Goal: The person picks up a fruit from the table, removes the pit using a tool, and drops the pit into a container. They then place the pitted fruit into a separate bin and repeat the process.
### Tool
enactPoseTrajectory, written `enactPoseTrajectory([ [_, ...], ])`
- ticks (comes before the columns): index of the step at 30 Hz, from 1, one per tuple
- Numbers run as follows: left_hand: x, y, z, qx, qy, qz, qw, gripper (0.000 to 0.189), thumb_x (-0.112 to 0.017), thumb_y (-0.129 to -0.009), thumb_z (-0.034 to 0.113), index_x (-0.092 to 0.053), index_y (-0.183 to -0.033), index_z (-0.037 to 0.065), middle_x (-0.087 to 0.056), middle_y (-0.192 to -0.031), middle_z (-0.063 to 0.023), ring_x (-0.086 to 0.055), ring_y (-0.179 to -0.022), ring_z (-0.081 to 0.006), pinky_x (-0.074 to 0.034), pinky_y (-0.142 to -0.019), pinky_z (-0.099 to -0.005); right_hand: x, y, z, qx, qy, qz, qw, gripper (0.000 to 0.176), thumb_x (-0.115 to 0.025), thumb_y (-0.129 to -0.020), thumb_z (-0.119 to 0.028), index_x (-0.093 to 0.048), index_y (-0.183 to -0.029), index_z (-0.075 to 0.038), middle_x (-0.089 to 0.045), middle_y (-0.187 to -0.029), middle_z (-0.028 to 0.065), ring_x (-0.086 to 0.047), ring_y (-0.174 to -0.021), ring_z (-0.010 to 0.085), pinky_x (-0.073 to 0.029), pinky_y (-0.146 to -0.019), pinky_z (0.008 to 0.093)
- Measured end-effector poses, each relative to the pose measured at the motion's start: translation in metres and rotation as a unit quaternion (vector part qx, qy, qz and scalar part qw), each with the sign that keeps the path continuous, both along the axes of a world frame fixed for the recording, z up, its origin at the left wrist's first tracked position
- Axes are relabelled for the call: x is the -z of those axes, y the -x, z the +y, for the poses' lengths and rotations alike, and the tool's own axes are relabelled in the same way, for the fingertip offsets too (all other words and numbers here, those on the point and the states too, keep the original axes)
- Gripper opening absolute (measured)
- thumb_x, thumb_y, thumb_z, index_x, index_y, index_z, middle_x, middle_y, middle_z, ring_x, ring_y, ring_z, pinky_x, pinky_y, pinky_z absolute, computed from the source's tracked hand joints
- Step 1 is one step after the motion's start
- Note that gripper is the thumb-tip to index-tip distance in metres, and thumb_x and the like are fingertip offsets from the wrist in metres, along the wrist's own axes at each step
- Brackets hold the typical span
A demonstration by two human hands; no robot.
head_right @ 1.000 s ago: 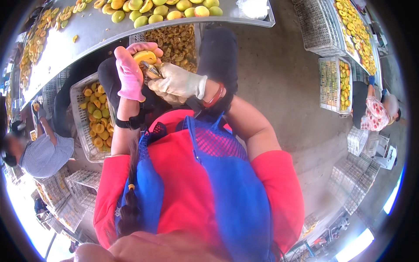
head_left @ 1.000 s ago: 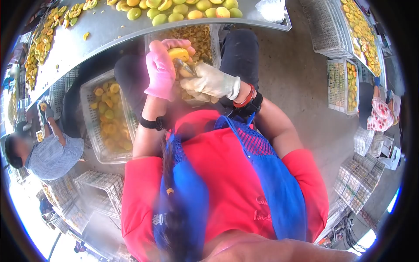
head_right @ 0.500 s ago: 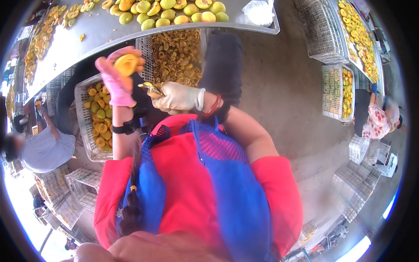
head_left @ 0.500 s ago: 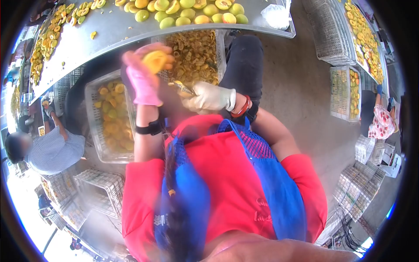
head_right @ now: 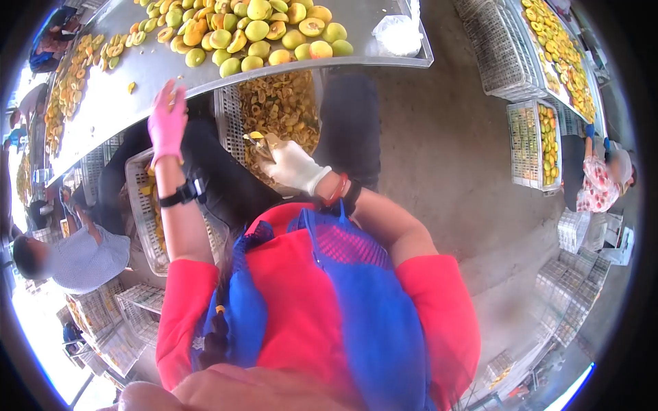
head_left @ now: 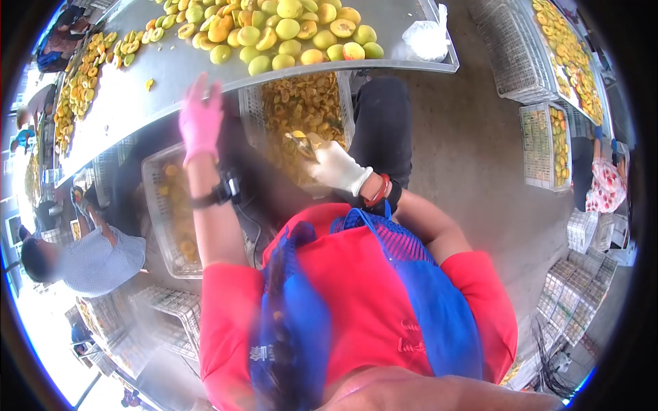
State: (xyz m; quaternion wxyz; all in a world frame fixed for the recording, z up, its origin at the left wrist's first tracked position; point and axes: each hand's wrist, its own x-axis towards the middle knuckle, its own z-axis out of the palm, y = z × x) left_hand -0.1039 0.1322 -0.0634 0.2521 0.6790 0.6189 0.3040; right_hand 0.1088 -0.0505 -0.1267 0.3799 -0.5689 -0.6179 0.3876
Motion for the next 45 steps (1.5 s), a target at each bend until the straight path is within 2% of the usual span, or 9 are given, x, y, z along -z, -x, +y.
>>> enactPoseTrajectory([
  [3, 0.01, -0.059, 0.04, 0.119, -0.024, 0.108, 0.987, 0.06, -0.065, -0.091, 0.046, -0.054, -0.138, 0.011, -0.054, -0.139, -0.0175, -0.055, -0.124, -0.0347, -0.047, -0.1, -0.044, 0.011, -0.005, 0.003, 0.024, -0.046, -0.038, 0.998, 0.034, -0.062, -0.09, -0.024, -0.052, -0.109, 0.002, -0.064, -0.079, 0.0277, -0.063, -0.077, 0.0475, -0.05, -0.068, 0.0526],
  [13, 0.078, -0.14, 0.123, 0.094, -0.005, 0.355, 0.93, 0.06, -0.061, -0.088, 0.052, -0.053, -0.134, 0.015, -0.051, -0.14, -0.0141, -0.061, -0.114, -0.0365, -0.048, -0.091, -0.0538, 0.045, -0.016, 0.007, -0.01, 0.107, -0.01, 0.994, 0.03, -0.062, -0.089, -0.025, -0.058, -0.099, 0.002, -0.064, -0.079, 0.0271, -0.064, -0.08, 0.0451, -0.05, -0.069, 0.049],
  [20, 0.094, -0.119, 0.126, 0.099, 0.006, 0.144, 0.985, 0.054, -0.063, -0.086, 0.043, -0.057, -0.127, 0.007, -0.053, -0.133, -0.0214, -0.061, -0.108, -0.0401, -0.047, -0.093, -0.0475, 0.051, -0.025, 0.011, 0.014, 0.01, -0.02, 1.0, 0.03, -0.063, -0.089, -0.024, -0.055, -0.103, 0.002, -0.065, -0.08, 0.0258, -0.064, -0.078, 0.0446, -0.05, -0.069, 0.047],
  [24, 0.046, -0.098, 0.071, 0.113, 0.084, -0.188, 0.972, 0.047, -0.064, -0.093, 0.022, -0.052, -0.135, 0.004, -0.062, -0.119, -0.0116, -0.063, -0.09, -0.0154, -0.051, -0.072, -0.027, 0.021, -0.03, 0.017, 0.077, 0.033, 0.052, 0.995, 0.032, -0.064, -0.089, -0.023, -0.055, -0.107, 0.001, -0.066, -0.086, 0.0258, -0.065, -0.083, 0.0438, -0.05, -0.072, 0.046],
  [28, 0.025, -0.067, 0.013, 0.21, 0.128, -0.361, 0.9, 0.047, -0.06, -0.097, 0.015, -0.046, -0.14, 0.003, -0.059, -0.119, -0.006, -0.057, -0.084, -0.0082, -0.045, -0.066, -0.0204, 0.022, -0.034, 0.024, 0.033, 0.121, 0.036, 0.991, 0.024, -0.062, -0.088, -0.017, -0.053, -0.103, 0.001, -0.064, -0.083, 0.0207, -0.065, -0.077, 0.036, -0.051, -0.071, 0.0426],
  [32, -0.008, -0.054, -0.042, 0.263, -0.017, -0.198, 0.944, 0.05, -0.061, -0.094, 0.007, -0.044, -0.141, 0.003, -0.055, -0.129, -0.0115, -0.058, -0.116, -0.0215, -0.05, -0.091, -0.0313, -0.015, -0.037, 0.032, 0.037, 0.145, 0.204, 0.968, 0.02, -0.064, -0.092, -0.021, -0.05, -0.097, -0.008, -0.059, -0.075, 0.0029, -0.056, -0.06, 0.0111, -0.043, -0.05, 0.029],
  [34, -0.007, -0.051, -0.054, 0.315, -0.233, -0.077, 0.917, 0.051, -0.064, -0.091, 0.003, -0.047, -0.139, 0.003, -0.053, -0.133, -0.0143, -0.054, -0.125, -0.0248, -0.049, -0.099, -0.0349, -0.04, -0.039, 0.031, 0.041, 0.194, 0.386, 0.901, 0.025, -0.063, -0.096, -0.032, -0.053, -0.1, -0.01, -0.059, -0.071, 0.0006, -0.052, -0.051, 0.0072, -0.037, -0.041, 0.0243],
  [39, -0.019, -0.047, -0.087, 0.383, -0.255, 0.015, 0.888, 0.07, -0.07, -0.079, -0.011, -0.046, -0.142, 0.007, -0.043, -0.147, -0.0153, -0.046, -0.134, -0.0292, -0.042, -0.108, -0.0377, -0.075, -0.037, 0.025, 0.027, 0.144, 0.433, 0.889, 0.035, -0.063, -0.095, -0.042, -0.056, -0.105, -0.01, -0.058, -0.062, -0.0002, -0.049, -0.041, 0.0058, -0.034, -0.035, 0.0202],
  [45, -0.015, -0.062, -0.112, 0.291, -0.019, -0.402, 0.868, 0.061, -0.06, -0.092, 0.011, -0.036, -0.147, 0.002, -0.053, -0.139, -0.0182, -0.052, -0.127, -0.0273, -0.042, -0.107, -0.0384, -0.08, -0.022, 0.011, 0.013, 0.114, 0.449, 0.886, 0.031, -0.067, -0.093, -0.036, -0.056, -0.104, -0.009, -0.059, -0.062, 0.0006, -0.05, -0.041, 0.0064, -0.035, -0.034, 0.0201],
])
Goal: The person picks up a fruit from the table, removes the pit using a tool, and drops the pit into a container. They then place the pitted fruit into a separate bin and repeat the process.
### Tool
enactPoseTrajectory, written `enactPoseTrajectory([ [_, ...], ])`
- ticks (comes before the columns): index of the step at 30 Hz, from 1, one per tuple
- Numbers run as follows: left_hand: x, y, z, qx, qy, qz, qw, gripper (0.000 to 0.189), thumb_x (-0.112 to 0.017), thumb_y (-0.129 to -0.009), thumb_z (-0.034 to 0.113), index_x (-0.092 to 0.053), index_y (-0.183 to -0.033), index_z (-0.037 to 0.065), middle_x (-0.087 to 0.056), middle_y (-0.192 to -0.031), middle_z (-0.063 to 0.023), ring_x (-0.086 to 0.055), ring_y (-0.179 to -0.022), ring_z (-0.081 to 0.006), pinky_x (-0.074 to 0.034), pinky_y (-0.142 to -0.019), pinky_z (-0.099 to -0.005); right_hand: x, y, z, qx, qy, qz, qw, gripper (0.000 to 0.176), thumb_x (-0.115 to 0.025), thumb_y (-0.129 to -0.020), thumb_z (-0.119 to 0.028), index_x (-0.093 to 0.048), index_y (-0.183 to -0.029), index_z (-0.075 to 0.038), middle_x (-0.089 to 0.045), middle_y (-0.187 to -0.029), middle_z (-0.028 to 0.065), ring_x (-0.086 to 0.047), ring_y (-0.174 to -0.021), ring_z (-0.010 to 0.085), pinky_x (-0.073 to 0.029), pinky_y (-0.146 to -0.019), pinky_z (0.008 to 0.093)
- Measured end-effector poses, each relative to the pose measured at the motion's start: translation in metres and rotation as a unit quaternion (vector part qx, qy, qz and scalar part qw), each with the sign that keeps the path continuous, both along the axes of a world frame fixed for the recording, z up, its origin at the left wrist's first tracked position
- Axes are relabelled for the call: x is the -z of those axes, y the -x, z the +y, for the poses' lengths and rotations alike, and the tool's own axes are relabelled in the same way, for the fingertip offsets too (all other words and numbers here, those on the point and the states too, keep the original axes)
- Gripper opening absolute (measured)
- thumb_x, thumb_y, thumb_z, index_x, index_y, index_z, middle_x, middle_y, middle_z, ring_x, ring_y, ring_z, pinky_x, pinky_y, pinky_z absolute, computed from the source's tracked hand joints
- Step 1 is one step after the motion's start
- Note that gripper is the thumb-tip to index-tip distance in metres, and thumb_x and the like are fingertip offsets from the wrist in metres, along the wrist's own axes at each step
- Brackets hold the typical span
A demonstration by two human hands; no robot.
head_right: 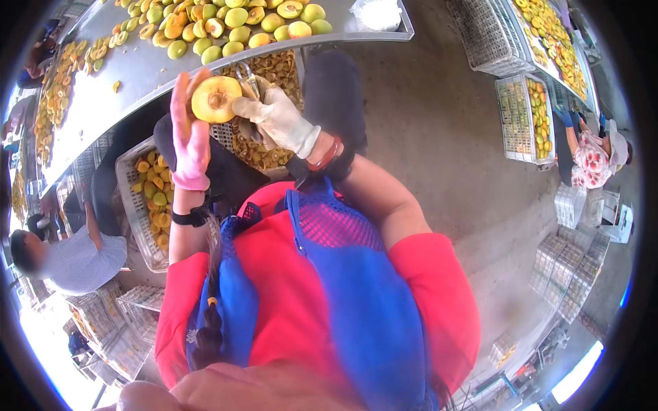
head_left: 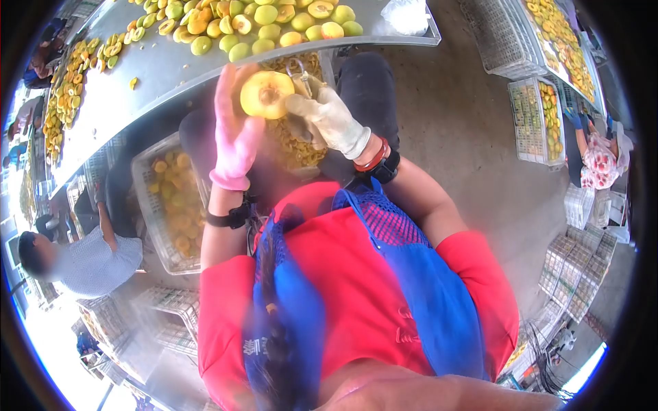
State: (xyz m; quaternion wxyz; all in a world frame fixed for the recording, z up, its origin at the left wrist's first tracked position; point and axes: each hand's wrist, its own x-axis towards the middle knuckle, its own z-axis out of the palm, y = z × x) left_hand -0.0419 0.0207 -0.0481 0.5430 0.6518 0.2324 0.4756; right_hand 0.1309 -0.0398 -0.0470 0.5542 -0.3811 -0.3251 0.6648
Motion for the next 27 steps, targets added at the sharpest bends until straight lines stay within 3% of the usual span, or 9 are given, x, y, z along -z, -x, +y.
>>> enactPoseTrajectory([
  [3, -0.007, -0.011, -0.009, -0.031, 0.093, -0.018, 0.995, 0.043, -0.041, -0.107, 0.028, -0.043, -0.14, 0.0, -0.062, -0.125, -0.017, -0.059, -0.116, -0.0228, -0.046, -0.103, -0.0354, 0.008, 0.014, 0.004, 0.056, -0.069, -0.11, 0.99, 0.028, -0.07, -0.092, -0.03, -0.055, -0.099, -0.006, -0.059, -0.062, 0.001, -0.054, -0.044, 0.0112, -0.041, -0.038, 0.0265],
  [5, -0.007, -0.016, -0.009, -0.063, 0.121, -0.038, 0.99, 0.04, -0.038, -0.108, 0.028, -0.047, -0.136, 0.001, -0.065, -0.121, -0.0164, -0.061, -0.112, -0.0218, -0.047, -0.101, -0.0346, 0.038, 0.02, 0.013, 0.174, -0.213, -0.258, 0.926, 0.028, -0.072, -0.09, -0.025, -0.054, -0.095, -0.005, -0.059, -0.062, 0.003, -0.058, -0.046, 0.0166, -0.045, -0.042, 0.0326],
  [6, -0.002, -0.015, -0.008, -0.097, 0.111, -0.026, 0.989, 0.039, -0.04, -0.107, 0.03, -0.048, -0.134, 0.002, -0.064, -0.122, -0.0164, -0.061, -0.11, -0.021, -0.048, -0.1, -0.034, 0.013, 0.019, 0.002, 0.222, -0.229, -0.373, 0.871, 0.027, -0.073, -0.087, -0.018, -0.053, -0.094, -0.002, -0.059, -0.061, 0.01, -0.063, -0.051, 0.0298, -0.049, -0.05, 0.0416],
  [9, 0.001, -0.014, -0.008, -0.077, 0.091, -0.059, 0.991, 0.039, -0.041, -0.107, 0.03, -0.047, -0.135, 0.003, -0.065, -0.121, -0.0162, -0.061, -0.11, -0.0202, -0.048, -0.098, -0.0332, 0.014, 0.014, -0.004, 0.168, -0.301, -0.464, 0.816, 0.025, -0.072, -0.084, -0.014, -0.053, -0.094, -0.002, -0.06, -0.064, 0.0175, -0.065, -0.059, 0.0381, -0.051, -0.053, 0.0443],
  [13, 0.0, -0.018, -0.01, -0.071, 0.032, -0.038, 0.996, 0.039, -0.04, -0.107, 0.029, -0.048, -0.133, 0.002, -0.065, -0.12, -0.0148, -0.062, -0.107, -0.0202, -0.048, -0.097, -0.0329, 0.009, 0.016, -0.009, 0.117, -0.237, -0.539, 0.8, 0.027, -0.068, -0.084, -0.021, -0.053, -0.093, -0.001, -0.061, -0.065, 0.0197, -0.064, -0.062, 0.0424, -0.051, -0.055, 0.0491],
  [19, -0.005, -0.032, -0.016, -0.087, 0.129, -0.116, 0.981, 0.042, -0.034, -0.108, 0.032, -0.055, -0.123, -0.001, -0.066, -0.117, -0.0137, -0.064, -0.1, -0.0191, -0.05, -0.092, -0.0316, 0.013, 0.025, -0.009, 0.101, -0.223, -0.516, 0.821, 0.032, -0.068, -0.084, -0.021, -0.054, -0.101, 0.003, -0.063, -0.073, 0.0234, -0.064, -0.068, 0.0438, -0.052, -0.06, 0.0491],
  [22, 0.004, -0.034, -0.012, -0.136, 0.084, -0.06, 0.985, 0.044, -0.034, -0.108, 0.034, -0.058, -0.117, -0.002, -0.068, -0.111, -0.0129, -0.065, -0.097, -0.0191, -0.051, -0.091, -0.0324, 0.026, 0.025, -0.006, 0.052, -0.244, -0.504, 0.827, 0.032, -0.067, -0.084, -0.019, -0.056, -0.104, 0.003, -0.065, -0.08, 0.0249, -0.064, -0.074, 0.0457, -0.053, -0.063, 0.0483],
  [25, 0.004, -0.034, -0.012, -0.148, 0.112, -0.063, 0.981, 0.047, -0.038, -0.107, 0.038, -0.06, -0.112, -0.003, -0.069, -0.106, -0.0142, -0.066, -0.093, -0.0196, -0.053, -0.087, -0.0324, 0.025, 0.023, -0.004, 0.017, -0.265, -0.426, 0.865, 0.029, -0.065, -0.084, -0.016, -0.058, -0.106, 0.002, -0.065, -0.084, 0.0255, -0.064, -0.08, 0.0467, -0.053, -0.068, 0.0483],
  [27, 0.009, -0.031, -0.009, -0.112, 0.133, -0.096, 0.98, 0.05, -0.041, -0.105, 0.041, -0.061, -0.11, -0.005, -0.069, -0.103, -0.0157, -0.066, -0.09, -0.0198, -0.054, -0.084, -0.0317, 0.012, 0.02, -0.007, -0.036, -0.169, -0.349, 0.921, 0.029, -0.064, -0.084, -0.015, -0.058, -0.108, 0.001, -0.065, -0.086, 0.0262, -0.064, -0.085, 0.046, -0.052, -0.07, 0.0482],
])
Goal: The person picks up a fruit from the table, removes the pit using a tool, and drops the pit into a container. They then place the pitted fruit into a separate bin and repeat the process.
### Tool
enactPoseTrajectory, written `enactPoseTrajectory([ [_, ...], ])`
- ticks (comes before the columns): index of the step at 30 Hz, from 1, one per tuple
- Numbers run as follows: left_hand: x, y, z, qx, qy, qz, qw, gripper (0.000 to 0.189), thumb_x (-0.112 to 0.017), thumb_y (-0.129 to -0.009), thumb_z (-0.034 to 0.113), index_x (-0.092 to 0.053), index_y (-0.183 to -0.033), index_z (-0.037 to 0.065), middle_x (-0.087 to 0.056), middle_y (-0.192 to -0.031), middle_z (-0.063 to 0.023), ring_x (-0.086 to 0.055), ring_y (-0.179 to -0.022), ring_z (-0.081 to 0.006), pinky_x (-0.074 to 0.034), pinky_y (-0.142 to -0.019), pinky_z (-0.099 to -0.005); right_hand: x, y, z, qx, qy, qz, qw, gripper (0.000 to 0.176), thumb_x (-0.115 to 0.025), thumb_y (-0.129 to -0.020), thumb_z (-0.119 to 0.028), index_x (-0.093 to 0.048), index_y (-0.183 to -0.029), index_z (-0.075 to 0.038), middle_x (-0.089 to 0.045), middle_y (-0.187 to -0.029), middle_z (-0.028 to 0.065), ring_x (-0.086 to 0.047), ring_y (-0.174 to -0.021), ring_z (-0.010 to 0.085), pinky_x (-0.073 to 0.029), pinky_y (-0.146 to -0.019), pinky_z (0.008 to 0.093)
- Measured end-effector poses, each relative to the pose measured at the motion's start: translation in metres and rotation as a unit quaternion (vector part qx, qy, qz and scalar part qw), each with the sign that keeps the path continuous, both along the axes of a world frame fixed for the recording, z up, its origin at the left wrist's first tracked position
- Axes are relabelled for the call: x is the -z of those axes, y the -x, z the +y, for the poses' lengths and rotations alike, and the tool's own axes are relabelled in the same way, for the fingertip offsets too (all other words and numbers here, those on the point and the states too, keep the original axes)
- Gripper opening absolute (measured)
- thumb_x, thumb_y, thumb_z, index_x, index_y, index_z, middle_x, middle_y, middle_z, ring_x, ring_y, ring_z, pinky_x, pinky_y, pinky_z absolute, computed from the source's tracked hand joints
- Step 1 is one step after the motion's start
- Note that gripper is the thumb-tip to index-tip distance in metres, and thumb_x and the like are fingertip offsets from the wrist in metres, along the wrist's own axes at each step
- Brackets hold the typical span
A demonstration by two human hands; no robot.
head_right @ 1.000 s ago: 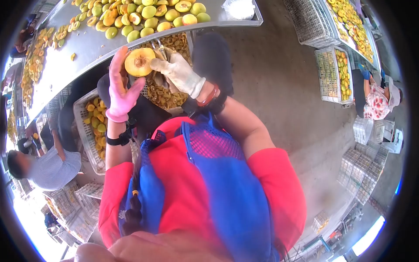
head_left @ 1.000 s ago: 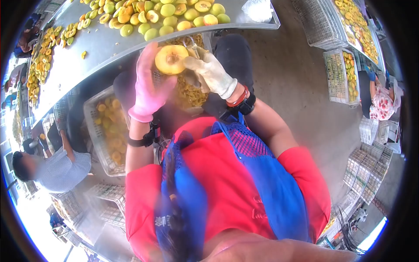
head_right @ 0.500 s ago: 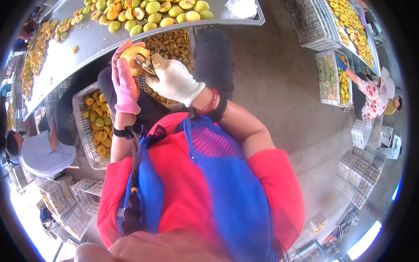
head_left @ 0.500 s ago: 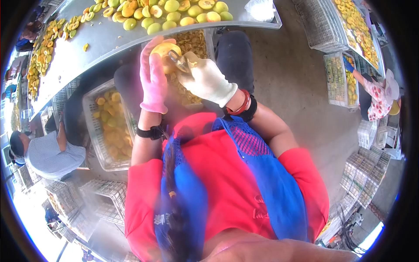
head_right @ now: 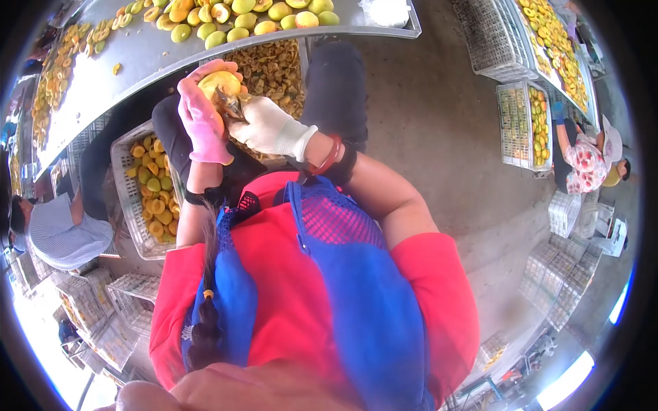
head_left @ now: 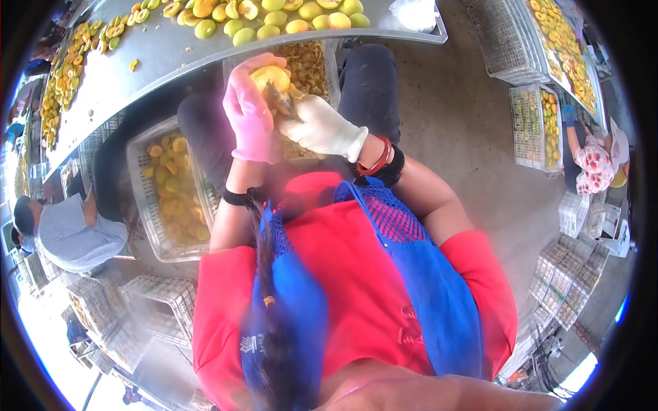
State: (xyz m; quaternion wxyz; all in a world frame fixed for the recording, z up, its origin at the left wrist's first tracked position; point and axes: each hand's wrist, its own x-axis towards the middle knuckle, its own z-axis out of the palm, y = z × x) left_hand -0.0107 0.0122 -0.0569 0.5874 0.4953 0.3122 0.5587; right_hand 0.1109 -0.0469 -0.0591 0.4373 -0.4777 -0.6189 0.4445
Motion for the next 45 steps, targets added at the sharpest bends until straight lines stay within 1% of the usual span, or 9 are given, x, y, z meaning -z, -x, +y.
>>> enactPoseTrajectory([
  [7, 0.004, 0.002, -0.001, -0.005, -0.021, 0.009, 1.0, 0.058, -0.047, -0.102, 0.049, -0.06, -0.108, -0.008, -0.07, -0.1, -0.0187, -0.067, -0.084, -0.0199, -0.055, -0.077, -0.0307, 0.006, 0.007, -0.001, 0.001, -0.07, -0.027, 0.997, 0.023, -0.06, -0.086, -0.014, -0.061, -0.104, -0.001, -0.064, -0.085, 0.0265, -0.062, -0.085, 0.0464, -0.051, -0.072, 0.0467],
  [11, 0.013, 0.005, 0.002, 0.016, -0.064, -0.022, 0.998, 0.059, -0.05, -0.1, 0.05, -0.059, -0.106, -0.008, -0.069, -0.102, -0.0196, -0.067, -0.084, -0.0211, -0.056, -0.077, -0.0316, -0.023, -0.001, -0.006, -0.039, 0.098, 0.009, 0.994, 0.023, -0.061, -0.084, -0.013, -0.06, -0.104, 0.0, -0.064, -0.083, 0.0262, -0.062, -0.083, 0.0467, -0.052, -0.072, 0.0466],
  [16, 0.014, 0.002, -0.001, 0.005, -0.075, -0.014, 0.997, 0.055, -0.052, -0.1, 0.046, -0.058, -0.106, -0.008, -0.069, -0.105, -0.0207, -0.068, -0.084, -0.0225, -0.055, -0.076, -0.0339, 0.012, 0.011, -0.002, 0.031, -0.155, -0.049, 0.986, 0.017, -0.059, -0.089, -0.012, -0.059, -0.102, -0.002, -0.063, -0.071, 0.0169, -0.063, -0.063, 0.0346, -0.051, -0.06, 0.0415],
  [19, 0.013, 0.007, -0.001, 0.05, -0.088, -0.033, 0.994, 0.053, -0.053, -0.1, 0.044, -0.058, -0.107, -0.008, -0.069, -0.105, -0.0201, -0.068, -0.086, -0.0224, -0.055, -0.078, -0.0335, -0.023, 0.001, -0.008, -0.089, 0.262, 0.127, 0.953, 0.01, -0.057, -0.093, -0.013, -0.058, -0.097, -0.004, -0.055, -0.062, 0.0053, -0.053, -0.048, 0.0181, -0.044, -0.045, 0.0345],
  [28, 0.006, 0.025, 0.01, 0.202, -0.096, 0.017, 0.975, 0.04, -0.05, -0.102, 0.032, -0.064, -0.103, -0.005, -0.07, -0.105, -0.0158, -0.066, -0.093, -0.0192, -0.053, -0.084, -0.0315, -0.028, -0.005, -0.012, -0.151, 0.355, 0.145, 0.911, 0.014, -0.054, -0.097, -0.02, -0.05, -0.086, -0.014, -0.045, -0.058, -0.0044, -0.042, -0.043, 0.0063, -0.032, -0.037, 0.0239],
  [29, 0.005, 0.025, 0.007, 0.19, -0.079, 0.066, 0.976, 0.061, -0.051, -0.099, 0.051, -0.062, -0.11, -0.008, -0.07, -0.106, -0.0177, -0.068, -0.093, -0.0217, -0.055, -0.083, -0.0325, -0.02, -0.005, -0.013, -0.164, 0.344, 0.176, 0.907, 0.015, -0.054, -0.098, -0.021, -0.05, -0.086, -0.014, -0.044, -0.059, -0.005, -0.04, -0.043, 0.0057, -0.03, -0.037, 0.023],
  [36, 0.008, 0.032, 0.003, 0.172, -0.11, 0.154, 0.967, 0.037, -0.049, -0.103, 0.03, -0.069, -0.102, -0.001, -0.071, -0.103, -0.009, -0.067, -0.089, -0.0154, -0.053, -0.077, -0.0276, 0.0, -0.011, -0.013, -0.209, 0.44, 0.305, 0.819, 0.01, -0.057, -0.099, -0.016, -0.049, -0.093, -0.013, -0.04, -0.063, -0.0061, -0.036, -0.045, 0.0037, -0.027, -0.039, 0.022],
  [39, 0.008, 0.024, -0.001, 0.089, 0.008, -0.048, 0.995, 0.044, -0.051, -0.102, 0.04, -0.068, -0.1, 0.0, -0.072, -0.094, -0.0138, -0.07, -0.08, -0.0217, -0.057, -0.069, -0.0324, -0.003, -0.007, -0.01, -0.214, 0.405, 0.29, 0.84, 0.011, -0.057, -0.098, -0.014, -0.049, -0.092, -0.012, -0.042, -0.063, -0.0059, -0.037, -0.045, 0.004, -0.029, -0.041, 0.022],
  [45, -0.005, 0.096, 0.025, -0.2, 0.046, 0.058, 0.977, 0.059, -0.038, -0.105, 0.047, -0.064, -0.109, -0.006, -0.071, -0.098, -0.0211, -0.07, -0.078, -0.0259, -0.061, -0.067, -0.0364, 0.001, 0.012, -0.02, -0.145, 0.256, 0.236, 0.926, 0.006, -0.058, -0.096, -0.011, -0.053, -0.097, -0.009, -0.046, -0.064, -0.006, -0.043, -0.049, 0.004, -0.034, -0.044, 0.0218],
])
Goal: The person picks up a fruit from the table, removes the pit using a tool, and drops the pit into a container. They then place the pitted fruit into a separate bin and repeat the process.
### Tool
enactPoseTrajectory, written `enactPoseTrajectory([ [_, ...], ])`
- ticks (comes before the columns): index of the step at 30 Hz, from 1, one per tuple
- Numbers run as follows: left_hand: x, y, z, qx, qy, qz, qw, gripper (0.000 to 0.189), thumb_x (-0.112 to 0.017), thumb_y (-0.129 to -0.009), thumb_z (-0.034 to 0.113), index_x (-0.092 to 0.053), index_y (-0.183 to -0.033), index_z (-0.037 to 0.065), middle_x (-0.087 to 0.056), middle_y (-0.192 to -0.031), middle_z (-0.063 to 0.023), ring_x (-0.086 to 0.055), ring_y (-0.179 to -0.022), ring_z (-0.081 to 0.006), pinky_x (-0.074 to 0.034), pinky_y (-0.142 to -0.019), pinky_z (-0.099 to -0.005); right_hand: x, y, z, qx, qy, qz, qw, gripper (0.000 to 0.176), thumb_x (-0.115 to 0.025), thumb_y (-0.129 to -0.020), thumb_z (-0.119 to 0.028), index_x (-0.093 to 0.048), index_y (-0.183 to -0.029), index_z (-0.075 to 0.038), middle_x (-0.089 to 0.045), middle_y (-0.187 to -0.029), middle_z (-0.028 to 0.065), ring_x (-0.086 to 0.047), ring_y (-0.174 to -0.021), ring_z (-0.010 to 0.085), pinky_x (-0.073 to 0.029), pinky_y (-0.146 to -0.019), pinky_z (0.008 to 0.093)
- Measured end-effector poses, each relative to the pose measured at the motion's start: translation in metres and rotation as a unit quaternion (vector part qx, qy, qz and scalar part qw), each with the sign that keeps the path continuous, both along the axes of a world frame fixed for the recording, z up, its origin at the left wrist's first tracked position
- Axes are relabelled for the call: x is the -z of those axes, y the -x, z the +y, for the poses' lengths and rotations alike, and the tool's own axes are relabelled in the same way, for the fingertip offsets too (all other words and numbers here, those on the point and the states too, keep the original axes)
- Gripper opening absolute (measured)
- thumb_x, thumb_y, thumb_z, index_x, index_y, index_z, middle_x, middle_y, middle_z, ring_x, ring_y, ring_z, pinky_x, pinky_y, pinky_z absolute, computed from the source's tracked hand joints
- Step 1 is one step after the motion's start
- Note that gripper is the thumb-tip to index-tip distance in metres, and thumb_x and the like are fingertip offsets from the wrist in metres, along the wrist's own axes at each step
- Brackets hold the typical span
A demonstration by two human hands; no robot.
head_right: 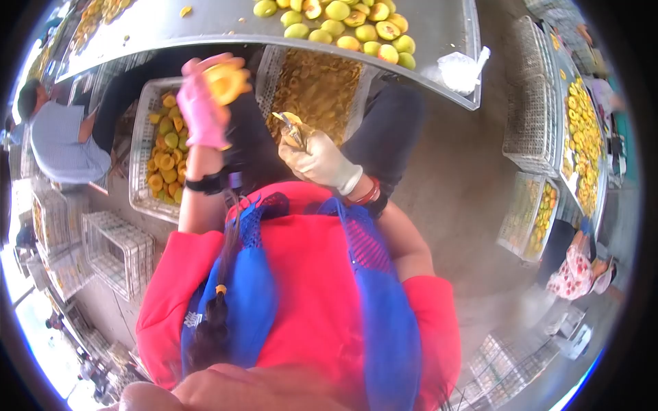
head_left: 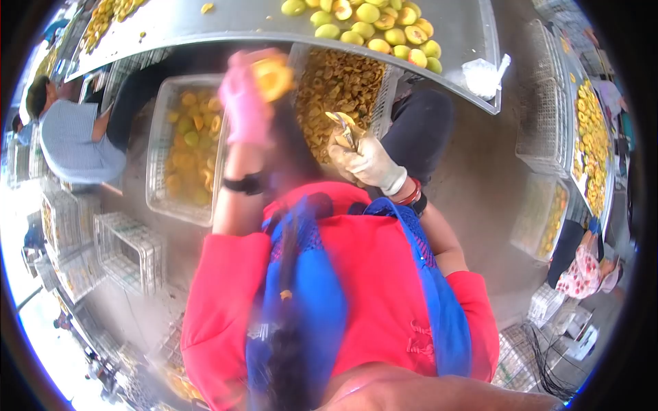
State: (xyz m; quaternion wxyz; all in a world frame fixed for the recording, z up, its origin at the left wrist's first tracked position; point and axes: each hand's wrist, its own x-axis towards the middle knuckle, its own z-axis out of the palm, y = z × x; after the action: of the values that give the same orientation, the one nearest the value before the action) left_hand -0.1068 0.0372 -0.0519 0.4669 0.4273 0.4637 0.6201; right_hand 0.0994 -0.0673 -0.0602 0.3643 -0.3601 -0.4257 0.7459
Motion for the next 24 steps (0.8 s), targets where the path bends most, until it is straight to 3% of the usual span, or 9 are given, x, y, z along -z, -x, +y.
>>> enactPoseTrajectory([
  [2, 0.007, 0.051, 0.0, -0.119, -0.003, 0.235, 0.965, 0.052, -0.042, -0.105, 0.042, -0.066, -0.112, -0.003, -0.072, -0.103, -0.016, -0.07, -0.089, -0.0224, -0.058, -0.074, -0.0314, 0.012, 0.0, 0.003, 0.058, -0.047, -0.018, 0.997, 0.006, -0.058, -0.096, -0.012, -0.053, -0.097, -0.009, -0.047, -0.065, -0.0055, -0.045, -0.05, 0.0045, -0.036, -0.045, 0.0215],
  [3, 0.009, 0.078, 0.003, -0.178, 0.051, 0.4, 0.898, 0.04, -0.052, -0.101, 0.038, -0.07, -0.111, 0.004, -0.071, -0.102, -0.0149, -0.067, -0.088, -0.0254, -0.053, -0.082, -0.035, 0.021, 0.001, 0.007, 0.087, -0.051, -0.03, 0.994, 0.007, -0.058, -0.096, -0.013, -0.053, -0.097, -0.009, -0.048, -0.065, -0.005, -0.045, -0.05, 0.0049, -0.036, -0.045, 0.0212],
  [4, -0.016, 0.083, -0.004, -0.157, 0.2, 0.484, 0.837, 0.051, -0.052, -0.098, 0.05, -0.066, -0.122, 0.007, -0.067, -0.114, -0.0201, -0.066, -0.099, -0.0309, -0.051, -0.09, -0.04, 0.034, -0.001, 0.01, 0.115, -0.053, -0.041, 0.991, 0.007, -0.059, -0.096, -0.014, -0.053, -0.096, -0.009, -0.049, -0.066, -0.0046, -0.046, -0.051, 0.0053, -0.037, -0.045, 0.021],
  [7, 0.014, 0.116, 0.013, -0.177, 0.243, 0.662, 0.687, 0.065, -0.044, -0.097, 0.06, -0.057, -0.134, 0.008, -0.055, -0.136, -0.0201, -0.051, -0.127, -0.0356, -0.039, -0.107, -0.047, 0.082, -0.01, 0.036, 0.108, 0.25, -0.054, 0.961, 0.011, -0.061, -0.095, -0.019, -0.053, -0.091, -0.011, -0.051, -0.068, -0.0012, -0.048, -0.052, 0.0106, -0.041, -0.048, 0.0271],
  [11, 0.026, 0.074, 0.06, -0.092, 0.067, 0.581, 0.806, 0.056, -0.057, -0.094, 0.05, -0.062, -0.128, 0.006, -0.059, -0.131, -0.019, -0.054, -0.124, -0.0359, -0.041, -0.106, -0.0442, 0.064, -0.007, 0.032, 0.121, 0.138, -0.128, 0.975, 0.012, -0.061, -0.093, -0.02, -0.058, -0.091, -0.008, -0.055, -0.072, 0.0011, -0.05, -0.06, 0.0116, -0.043, -0.053, 0.0297],
  [13, 0.022, 0.029, 0.091, -0.04, 0.079, 0.59, 0.802, 0.058, -0.058, -0.092, 0.052, -0.06, -0.128, 0.007, -0.061, -0.128, -0.0206, -0.056, -0.12, -0.0377, -0.044, -0.102, -0.0459, 0.074, -0.004, 0.034, 0.152, -0.012, -0.253, 0.955, 0.021, -0.06, -0.093, -0.019, -0.061, -0.104, -0.002, -0.061, -0.08, 0.0041, -0.053, -0.064, 0.0121, -0.045, -0.057, 0.0301],
  [16, 0.041, -0.028, 0.145, 0.027, 0.039, 0.604, 0.796, 0.059, -0.057, -0.091, 0.054, -0.059, -0.128, 0.007, -0.063, -0.119, -0.0243, -0.059, -0.114, -0.0396, -0.047, -0.097, -0.048, 0.098, -0.01, 0.035, 0.137, 0.006, -0.176, 0.975, 0.03, -0.059, -0.092, -0.017, -0.059, -0.116, 0.002, -0.064, -0.085, 0.0053, -0.054, -0.066, 0.0117, -0.045, -0.058, 0.0294],
  [21, 0.064, -0.097, 0.217, 0.129, 0.195, 0.656, 0.717, 0.067, -0.066, -0.083, 0.057, -0.059, -0.126, 0.006, -0.058, -0.13, -0.0195, -0.06, -0.118, -0.0354, -0.048, -0.099, -0.0472, 0.069, -0.022, 0.033, 0.12, 0.122, -0.136, 0.976, 0.013, -0.058, -0.093, -0.015, -0.056, -0.1, -0.004, -0.053, -0.069, -0.0002, -0.049, -0.053, 0.0089, -0.039, -0.048, 0.0274],
  [24, 0.073, -0.11, 0.221, 0.109, 0.211, 0.648, 0.724, 0.067, -0.072, -0.08, 0.054, -0.058, -0.127, 0.007, -0.055, -0.134, -0.0182, -0.058, -0.12, -0.0345, -0.046, -0.101, -0.0491, 0.067, -0.024, 0.034, 0.142, 0.125, -0.108, 0.976, 0.009, -0.057, -0.094, -0.014, -0.053, -0.091, -0.008, -0.05, -0.065, -0.0016, -0.047, -0.049, 0.0088, -0.037, -0.045, 0.0273],
])
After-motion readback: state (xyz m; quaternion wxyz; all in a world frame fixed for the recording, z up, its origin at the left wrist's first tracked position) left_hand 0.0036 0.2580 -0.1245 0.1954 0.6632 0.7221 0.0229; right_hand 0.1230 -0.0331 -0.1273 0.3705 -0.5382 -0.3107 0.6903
